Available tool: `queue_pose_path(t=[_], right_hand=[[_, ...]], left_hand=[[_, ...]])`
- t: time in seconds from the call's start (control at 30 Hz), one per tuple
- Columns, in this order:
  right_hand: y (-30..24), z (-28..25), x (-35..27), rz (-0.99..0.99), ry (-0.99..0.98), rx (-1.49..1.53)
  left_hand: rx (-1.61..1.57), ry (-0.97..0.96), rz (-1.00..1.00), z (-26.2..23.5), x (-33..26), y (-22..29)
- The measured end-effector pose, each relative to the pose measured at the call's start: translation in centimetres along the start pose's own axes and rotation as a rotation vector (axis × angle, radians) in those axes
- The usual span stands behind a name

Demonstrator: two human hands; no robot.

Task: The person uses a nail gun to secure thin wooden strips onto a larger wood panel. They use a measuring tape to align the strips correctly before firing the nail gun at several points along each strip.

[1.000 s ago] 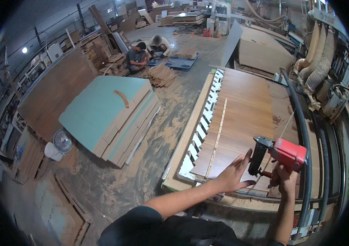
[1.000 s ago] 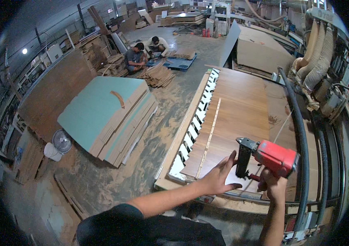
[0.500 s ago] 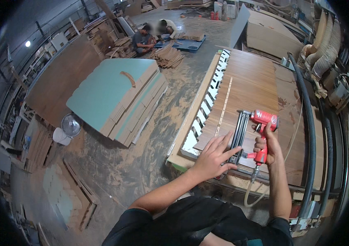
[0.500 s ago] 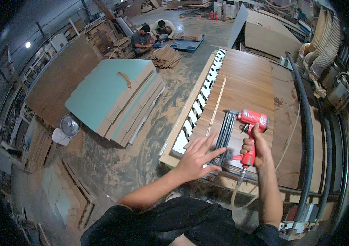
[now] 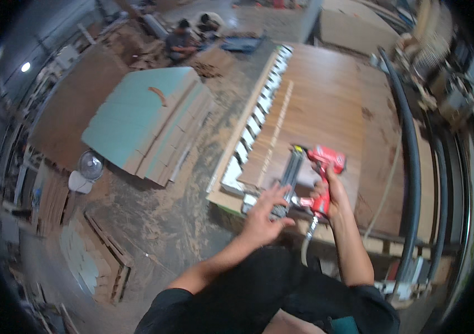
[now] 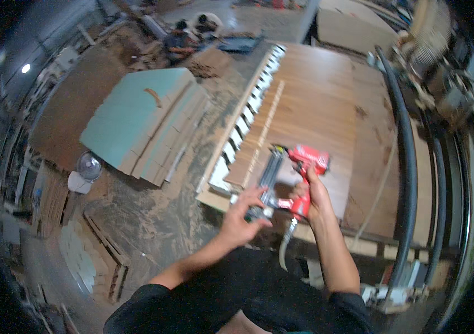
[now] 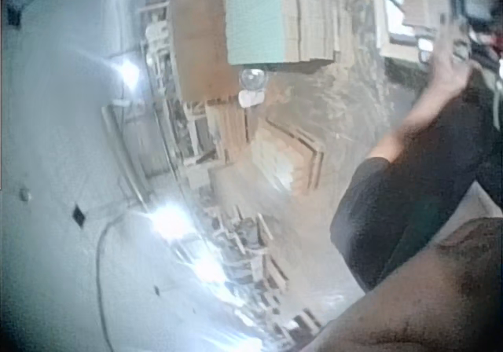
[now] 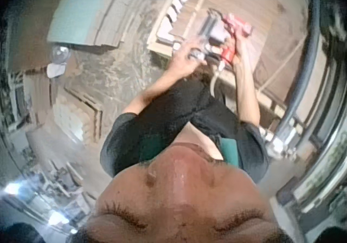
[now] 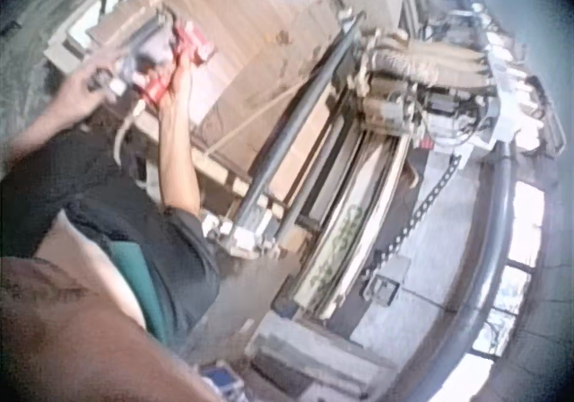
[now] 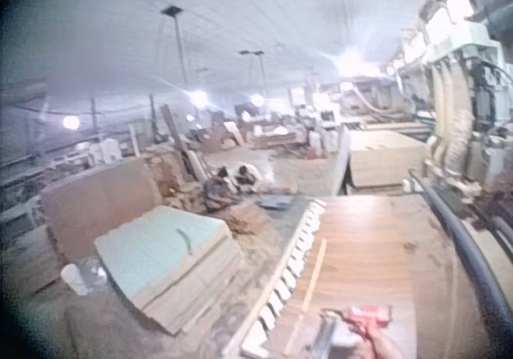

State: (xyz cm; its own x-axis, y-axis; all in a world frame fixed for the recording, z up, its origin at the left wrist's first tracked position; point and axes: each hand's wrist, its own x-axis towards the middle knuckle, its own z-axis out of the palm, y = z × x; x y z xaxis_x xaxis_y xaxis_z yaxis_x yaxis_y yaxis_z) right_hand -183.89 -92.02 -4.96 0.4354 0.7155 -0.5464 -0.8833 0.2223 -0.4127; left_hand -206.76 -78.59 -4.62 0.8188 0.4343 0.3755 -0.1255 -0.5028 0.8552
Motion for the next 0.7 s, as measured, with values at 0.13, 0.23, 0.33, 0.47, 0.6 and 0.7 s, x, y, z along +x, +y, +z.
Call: queue_pose_path(t=[0.13, 0.23, 0.33, 0.47, 0.6, 0.7], right_hand=[[-0.7, 1.5, -1.8, 0.0, -0.018, 0.001], [-0.4, 1.0, -2.3, -0.012, -0.032, 0.013], [-0.2, 0.5, -2.5, -0.062, -0.008, 0.013], [0.1, 1.0, -3.1, -0.083, 0.014, 0.005], [0.5, 0.8, -3.4, -0.079, -0.026, 0.034], [1.3, 0.5, -3.5, -0.05, 0.0, 0.012]], left_hand=[[0.014, -0.111, 0.049, -1.0, 1.0, -0.4], [0.064, -0.181, 0.078, -1.9, 0.9, -0.3], [0.085, -0.203, 0.105, -2.2, -0.4, -1.2], [0.055, -0.217, 0.126, -2.5, -0.4, -1.3], [-0.002, -0.264, 0.129, -3.2, 0.1, -1.7], [-0.055, -0.275, 0.138, -3.2, 0.6, -2.1]])
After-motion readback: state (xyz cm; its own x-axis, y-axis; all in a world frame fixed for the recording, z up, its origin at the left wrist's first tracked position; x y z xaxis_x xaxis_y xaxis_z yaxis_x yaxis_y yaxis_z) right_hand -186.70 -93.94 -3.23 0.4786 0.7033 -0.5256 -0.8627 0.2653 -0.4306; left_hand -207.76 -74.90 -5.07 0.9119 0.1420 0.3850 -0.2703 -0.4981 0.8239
